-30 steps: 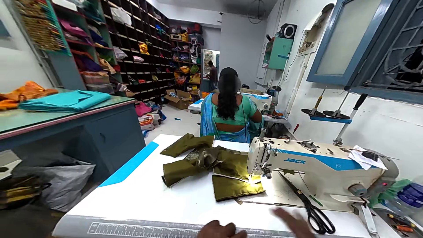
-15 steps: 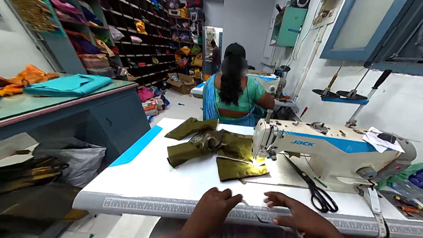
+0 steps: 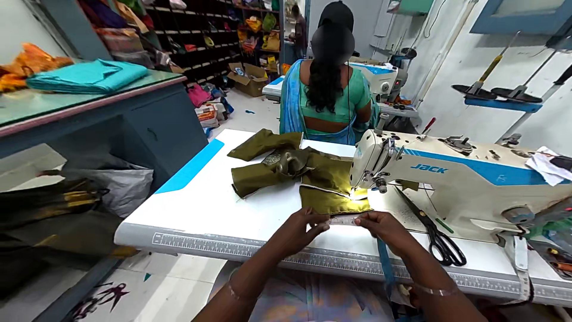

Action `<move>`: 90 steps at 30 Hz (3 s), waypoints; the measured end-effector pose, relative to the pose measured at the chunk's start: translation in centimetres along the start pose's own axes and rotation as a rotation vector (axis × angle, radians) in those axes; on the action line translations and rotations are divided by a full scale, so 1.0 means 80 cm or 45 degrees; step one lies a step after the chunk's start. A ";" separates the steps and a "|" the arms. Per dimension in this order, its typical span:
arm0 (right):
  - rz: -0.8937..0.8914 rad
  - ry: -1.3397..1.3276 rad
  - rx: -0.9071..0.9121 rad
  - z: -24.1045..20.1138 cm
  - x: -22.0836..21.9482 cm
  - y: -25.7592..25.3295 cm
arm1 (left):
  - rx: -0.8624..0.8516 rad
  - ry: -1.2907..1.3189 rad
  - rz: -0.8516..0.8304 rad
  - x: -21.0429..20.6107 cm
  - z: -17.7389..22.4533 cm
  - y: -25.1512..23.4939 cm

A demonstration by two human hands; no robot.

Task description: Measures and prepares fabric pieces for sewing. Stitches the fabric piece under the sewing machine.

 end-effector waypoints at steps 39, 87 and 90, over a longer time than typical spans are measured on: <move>-0.022 0.162 -0.170 0.034 -0.012 -0.112 | 0.702 0.051 -0.051 0.041 -0.119 -0.055; 0.181 0.408 0.005 0.044 0.026 -0.089 | 0.661 -0.054 0.065 0.043 -0.096 -0.045; 0.199 0.533 0.036 0.028 0.024 -0.080 | 0.668 -0.040 0.025 0.043 -0.108 -0.049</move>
Point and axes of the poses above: each hand's wrist, its own y-axis away from the middle knuckle, its own x-axis out of the back of the hand, z = x × y, the point moved 10 cm from there along -y, towards the middle knuckle, and after that the axes turned 13 degrees about y, right-handed, at the moved point
